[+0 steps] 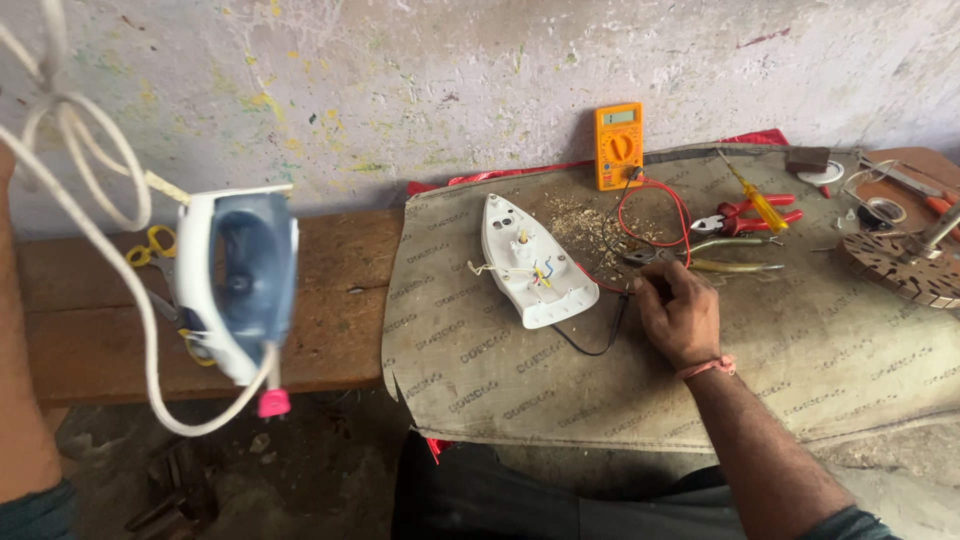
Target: The person disassembles a clothes iron, checks the internal wiring and components, and then reassembles the outer casing.
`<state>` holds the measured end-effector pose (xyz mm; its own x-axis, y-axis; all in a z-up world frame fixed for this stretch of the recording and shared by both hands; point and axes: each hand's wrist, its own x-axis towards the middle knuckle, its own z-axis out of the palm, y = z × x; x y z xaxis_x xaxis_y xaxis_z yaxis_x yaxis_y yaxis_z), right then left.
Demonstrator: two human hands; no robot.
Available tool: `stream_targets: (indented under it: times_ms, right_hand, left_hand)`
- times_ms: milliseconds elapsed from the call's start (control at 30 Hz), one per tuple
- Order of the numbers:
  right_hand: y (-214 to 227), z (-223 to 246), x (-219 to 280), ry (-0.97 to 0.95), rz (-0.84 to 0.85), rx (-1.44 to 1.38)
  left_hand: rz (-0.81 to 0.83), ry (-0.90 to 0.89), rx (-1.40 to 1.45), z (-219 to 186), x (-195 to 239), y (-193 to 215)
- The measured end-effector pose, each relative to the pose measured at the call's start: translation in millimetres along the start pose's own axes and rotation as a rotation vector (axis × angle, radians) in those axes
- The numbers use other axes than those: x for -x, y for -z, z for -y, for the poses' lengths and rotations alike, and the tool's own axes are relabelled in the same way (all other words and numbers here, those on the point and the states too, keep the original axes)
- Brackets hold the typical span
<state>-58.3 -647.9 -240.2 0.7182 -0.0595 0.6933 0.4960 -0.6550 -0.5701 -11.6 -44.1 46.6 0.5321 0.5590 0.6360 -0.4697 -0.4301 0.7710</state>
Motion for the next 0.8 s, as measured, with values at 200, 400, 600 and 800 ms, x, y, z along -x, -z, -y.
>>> stream_targets:
  times_ms: [200, 400, 600, 800]
  right_hand:
    - [2, 3, 2, -0.012, -0.006, -0.004]
    - [1, 1, 1, 0.0, -0.013, 0.014]
    - [1, 1, 2, -0.022, -0.013, 0.003]
    - [1, -2, 0, 0.037, -0.01, -0.018]
  left_hand:
    - [0.153, -0.069, 0.102, -28, 14, -29]
    - [0.31, -0.073, 0.208, -40, 34, -73]
    - [0.399, -0.066, 0.159, -42, 72, -120]
    - [0.509, -0.135, -0.17, -1, 85, -92]
